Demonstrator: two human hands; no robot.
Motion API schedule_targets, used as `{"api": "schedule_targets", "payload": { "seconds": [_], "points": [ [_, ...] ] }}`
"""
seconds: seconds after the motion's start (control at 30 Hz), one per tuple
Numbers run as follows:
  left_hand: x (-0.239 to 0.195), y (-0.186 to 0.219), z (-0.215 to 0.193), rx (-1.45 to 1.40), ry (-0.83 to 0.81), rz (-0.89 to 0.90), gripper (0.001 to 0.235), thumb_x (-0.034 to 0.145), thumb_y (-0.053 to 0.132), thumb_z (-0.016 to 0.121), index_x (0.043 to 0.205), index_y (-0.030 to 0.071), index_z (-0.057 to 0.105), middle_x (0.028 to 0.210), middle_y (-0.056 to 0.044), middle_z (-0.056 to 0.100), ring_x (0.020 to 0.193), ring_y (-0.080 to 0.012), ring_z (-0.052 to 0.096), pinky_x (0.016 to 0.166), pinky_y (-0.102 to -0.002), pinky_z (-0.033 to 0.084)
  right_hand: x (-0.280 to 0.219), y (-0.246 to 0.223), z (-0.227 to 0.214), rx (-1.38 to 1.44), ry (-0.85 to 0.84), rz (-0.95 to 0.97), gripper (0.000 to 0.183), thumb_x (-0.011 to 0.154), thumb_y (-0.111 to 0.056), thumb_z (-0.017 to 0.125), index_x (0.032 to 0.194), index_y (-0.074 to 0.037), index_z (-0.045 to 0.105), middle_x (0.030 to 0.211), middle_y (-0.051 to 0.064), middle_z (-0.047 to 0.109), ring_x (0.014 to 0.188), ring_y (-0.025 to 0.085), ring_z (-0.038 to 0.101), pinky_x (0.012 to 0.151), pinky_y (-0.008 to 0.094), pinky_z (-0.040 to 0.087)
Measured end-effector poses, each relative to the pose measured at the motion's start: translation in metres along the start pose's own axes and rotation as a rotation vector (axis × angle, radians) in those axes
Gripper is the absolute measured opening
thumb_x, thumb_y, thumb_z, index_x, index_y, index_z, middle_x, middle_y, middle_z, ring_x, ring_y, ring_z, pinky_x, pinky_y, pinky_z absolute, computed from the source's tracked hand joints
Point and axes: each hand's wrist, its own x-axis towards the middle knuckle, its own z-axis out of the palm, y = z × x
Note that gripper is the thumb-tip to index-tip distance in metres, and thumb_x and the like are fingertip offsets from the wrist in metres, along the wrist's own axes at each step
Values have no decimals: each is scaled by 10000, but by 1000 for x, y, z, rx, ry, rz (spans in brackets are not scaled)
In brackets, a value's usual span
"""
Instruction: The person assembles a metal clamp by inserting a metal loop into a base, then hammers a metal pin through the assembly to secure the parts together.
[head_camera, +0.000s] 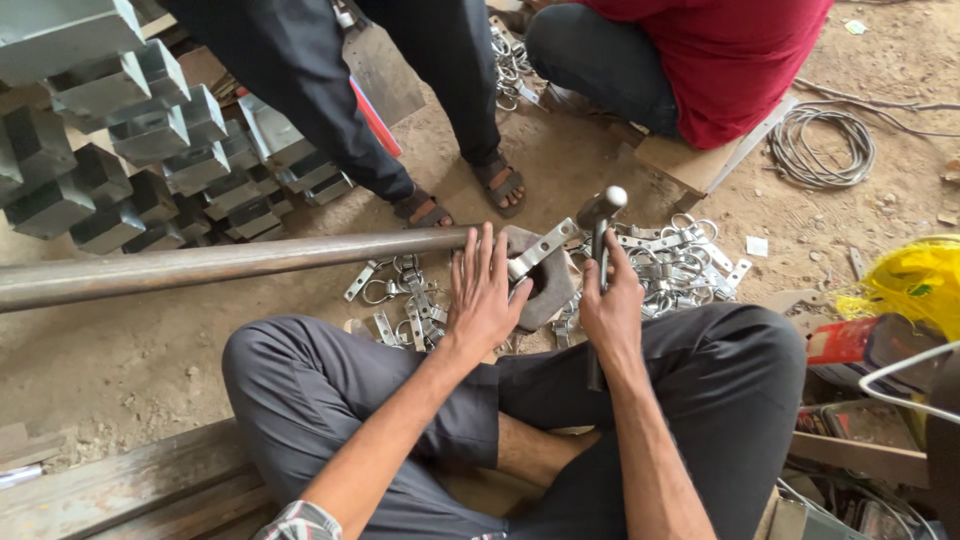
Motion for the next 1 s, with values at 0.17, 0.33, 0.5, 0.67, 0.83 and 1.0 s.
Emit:
{"api": "schedule_targets", "payload": {
  "seconds": [0.17,0.33,0.5,0.67,0.83,1.0],
  "points": [
    [-11,-13,33,117,-48,-45,888,977,452,548,1571,-93,177,1679,-255,119,1562,-369,113,1241,-542,143,-13,-17,-2,3,44,-58,554,1004,-100,596,1542,-124,468,828,149,760,516,167,605,477,369,475],
    [-14,-13,34,82,-28,-31,872,994,442,532,1571,-112,186,1674,-272,122,1564,-375,121,1255,-523,145,-7,-12,8,-160,-8,-196,574,1006,-87,592,1565,-112,463,865,218,735,634,218,679,598,411,528],
    [-12,-8,28,23,-4,-39,861,984,429,549,1562,-110,206,1675,-269,134,1563,-386,129,1250,-518,155,-2,-3,15,-148,-74,-20,556,1005,-121,617,1547,-120,497,946,292,732,750,316,706,688,457,546],
    [-14,-6,29,34,34,-31,832,993,419,546,1553,-110,232,1671,-267,155,1561,-391,138,1248,-530,167,-13,-1,8,-45,-29,-157,561,981,-95,613,1527,-88,482,1188,258,730,842,260,770,750,392,595],
    [-16,-9,30,39,47,-10,826,1027,434,525,1572,-113,230,1677,-265,152,1572,-383,132,1267,-526,175,-20,-17,9,-45,-27,-253,574,983,-79,610,1540,-95,474,1172,246,735,844,277,749,735,397,604],
    [-14,-8,29,61,16,-45,844,999,451,529,1562,-97,222,1676,-256,147,1564,-376,120,1248,-519,165,-24,-16,16,-184,-133,-81,593,957,-91,635,1534,-162,514,827,318,689,623,306,677,670,443,533]
  ]
}}
